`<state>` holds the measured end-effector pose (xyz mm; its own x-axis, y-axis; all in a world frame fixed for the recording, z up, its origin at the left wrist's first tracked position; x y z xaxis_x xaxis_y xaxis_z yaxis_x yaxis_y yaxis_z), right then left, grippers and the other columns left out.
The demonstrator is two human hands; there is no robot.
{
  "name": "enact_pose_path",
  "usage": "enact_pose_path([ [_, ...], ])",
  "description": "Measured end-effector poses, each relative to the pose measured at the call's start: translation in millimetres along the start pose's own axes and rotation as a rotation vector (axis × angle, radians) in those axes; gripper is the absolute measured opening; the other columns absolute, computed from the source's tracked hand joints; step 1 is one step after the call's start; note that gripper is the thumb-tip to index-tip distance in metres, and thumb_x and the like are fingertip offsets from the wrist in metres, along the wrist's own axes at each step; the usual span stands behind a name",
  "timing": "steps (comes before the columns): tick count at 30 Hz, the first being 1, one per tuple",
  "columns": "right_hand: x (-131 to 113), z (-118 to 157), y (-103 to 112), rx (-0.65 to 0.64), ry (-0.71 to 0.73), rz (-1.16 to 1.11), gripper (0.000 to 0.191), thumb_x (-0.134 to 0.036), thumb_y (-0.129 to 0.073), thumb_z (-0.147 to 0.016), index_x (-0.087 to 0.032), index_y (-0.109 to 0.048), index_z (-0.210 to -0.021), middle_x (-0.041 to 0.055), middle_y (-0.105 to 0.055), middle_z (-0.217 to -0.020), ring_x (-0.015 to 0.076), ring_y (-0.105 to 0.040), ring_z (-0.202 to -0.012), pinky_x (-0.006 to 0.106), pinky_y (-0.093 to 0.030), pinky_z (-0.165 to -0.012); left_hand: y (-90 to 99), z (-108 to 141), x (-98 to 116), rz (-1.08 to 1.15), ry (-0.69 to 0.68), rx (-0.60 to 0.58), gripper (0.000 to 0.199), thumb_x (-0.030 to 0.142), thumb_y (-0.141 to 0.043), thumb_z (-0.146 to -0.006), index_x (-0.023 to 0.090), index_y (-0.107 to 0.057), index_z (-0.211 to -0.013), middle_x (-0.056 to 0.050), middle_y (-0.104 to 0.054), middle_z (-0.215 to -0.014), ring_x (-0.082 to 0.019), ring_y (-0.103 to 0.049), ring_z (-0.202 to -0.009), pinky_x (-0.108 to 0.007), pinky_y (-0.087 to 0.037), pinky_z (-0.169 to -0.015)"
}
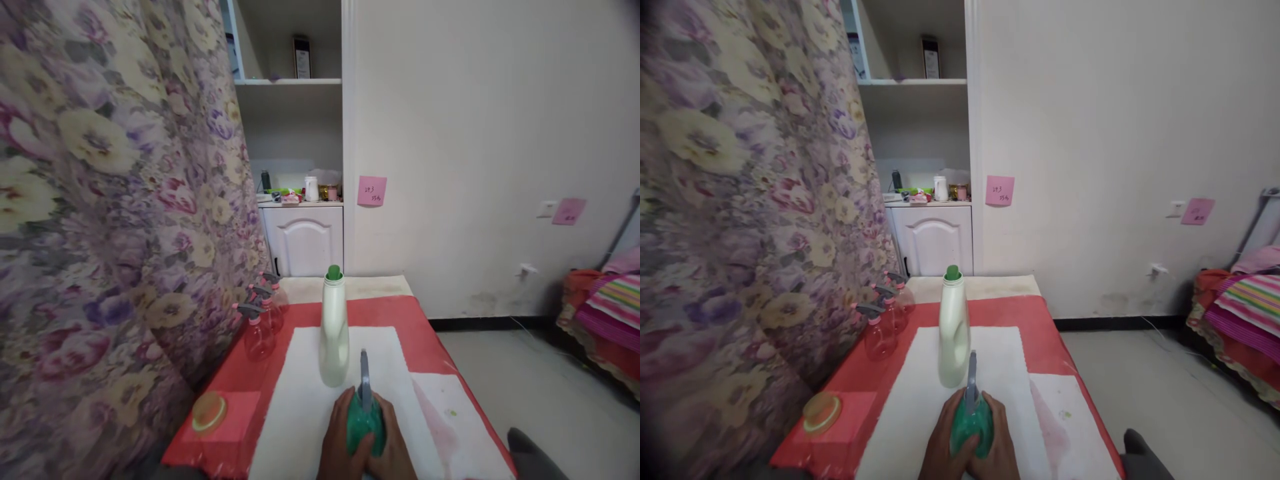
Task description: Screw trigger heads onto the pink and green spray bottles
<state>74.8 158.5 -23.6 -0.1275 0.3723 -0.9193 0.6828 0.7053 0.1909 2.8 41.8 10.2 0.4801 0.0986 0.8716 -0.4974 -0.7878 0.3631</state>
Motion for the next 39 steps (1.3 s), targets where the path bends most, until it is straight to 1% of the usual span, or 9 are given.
enact_pose_path([
  [3, -4, 1, -2, 0.055, 0.049, 0.034, 0.069, -0.025, -0.065, -0.066, -0.022, -0.043, -0.131, 0.0098, -0.057, -0.125, 0.0298, -0.056, -0.119, 0.041, -0.046, -0.103, 9.0, -4, 9, 0.003, -0.042, 0.026, 0.059, 0.039, -0.058, -0.081, 0.02, -0.049, -0.136, -0.015, -0.052, -0.142, -0.032, -0.045, -0.133, -0.051, -0.034, -0.114],
  [6, -9, -1, -4, 0.001, 0.022, -0.016, 0.077, -0.026, -0.072, -0.058, -0.023, -0.043, -0.129, 0.008, -0.059, -0.122, 0.0303, -0.06, -0.113, 0.04, -0.05, -0.098, 20.9, -12, 26, 0.022, -0.042, 0.045, 0.05, 0.039, -0.053, -0.085, 0.023, -0.054, -0.132, -0.012, -0.054, -0.141, -0.03, -0.047, -0.133, -0.049, -0.034, -0.115],
  [13, -11, -2, -4, -0.079, -0.102, -0.044, 0.086, -0.027, -0.078, -0.054, -0.025, -0.042, -0.132, 0.0069, -0.065, -0.123, 0.0292, -0.064, -0.109, 0.037, -0.052, -0.092, 22.5, -29, 62, 0.138, 0.105, -0.098, 0.048, 0.043, -0.057, -0.084, 0.022, -0.059, -0.127, -0.011, -0.058, -0.138, -0.029, -0.052, -0.129, -0.044, -0.036, -0.114],
  [18, -12, -8, -6, -0.131, -0.145, -0.05, 0.094, -0.014, -0.074, -0.049, -0.025, -0.037, -0.134, 0.0073, -0.061, -0.13, 0.028, -0.06, -0.115, 0.036, -0.049, -0.097, 14.5, -40, 59, 0.281, 0.179, -0.205, 0.047, 0.052, -0.058, -0.083, 0.023, -0.064, -0.12, -0.01, -0.064, -0.131, -0.028, -0.057, -0.123, -0.042, -0.042, -0.109],
  [22, -13, -12, -5, -0.173, -0.18, -0.034, 0.102, -0.014, -0.078, -0.043, -0.023, -0.036, -0.136, 0.0098, -0.056, -0.137, 0.0284, -0.057, -0.12, 0.034, -0.047, -0.1, 12.3, -46, 52, 0.391, 0.206, -0.245, 0.054, 0.057, -0.063, -0.077, 0.022, -0.065, -0.118, -0.011, -0.068, -0.123, -0.03, -0.061, -0.116, -0.044, -0.045, -0.105],
  [30, -7, -11, -7, -0.075, -0.115, -0.046, 0.097, -0.009, -0.069, -0.044, -0.028, -0.04, -0.134, 0.0066, -0.055, -0.14, 0.0301, -0.057, -0.123, 0.036, -0.048, -0.099, 8.8, -47, 49, 0.446, 0.205, -0.083, 0.041, 0.05, -0.069, -0.072, 0.02, -0.068, -0.1, -0.01, -0.074, -0.108, -0.03, -0.067, -0.103, -0.038, -0.054, -0.088],
  [32, -6, -10, -7, -0.064, -0.112, -0.043, 0.097, -0.011, -0.073, -0.043, -0.028, -0.041, -0.134, 0.0069, -0.055, -0.14, 0.0307, -0.057, -0.123, 0.036, -0.048, -0.099, 9.3, -46, 47, 0.421, 0.225, -0.06, 0.039, 0.046, -0.072, -0.07, 0.019, -0.068, -0.098, -0.01, -0.074, -0.109, -0.03, -0.066, -0.105, -0.038, -0.053, -0.09],
  [36, -8, -9, -6, -0.082, -0.153, -0.021, 0.096, -0.009, -0.073, -0.043, -0.027, -0.041, -0.132, 0.0063, -0.061, -0.13, 0.0293, -0.063, -0.112, 0.036, -0.051, -0.092, 11.3, -42, 46, 0.391, 0.261, -0.095, 0.05, 0.045, -0.072, -0.069, 0.02, -0.064, -0.111, -0.012, -0.069, -0.122, -0.03, -0.061, -0.116, -0.042, -0.046, -0.103],
  [39, -13, -7, -4, -0.095, -0.105, -0.039, 0.093, -0.011, -0.072, -0.046, -0.026, -0.041, -0.132, 0.007, -0.059, -0.133, 0.0298, -0.059, -0.118, 0.038, -0.048, -0.099, 12.5, -39, 50, 0.377, 0.248, -0.089, 0.048, 0.046, -0.069, -0.072, 0.019, -0.064, -0.111, -0.013, -0.069, -0.122, -0.03, -0.061, -0.117, -0.043, -0.044, -0.105],
])
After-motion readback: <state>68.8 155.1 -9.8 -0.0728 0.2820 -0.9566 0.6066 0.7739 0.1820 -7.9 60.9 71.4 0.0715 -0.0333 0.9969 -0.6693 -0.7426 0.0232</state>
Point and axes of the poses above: each hand's wrist, its own z-axis away from the middle knuckle, its own y-axis out of the back of the hand, x = y × z, the point moved 5 cm from there along -z, towards the middle knuckle
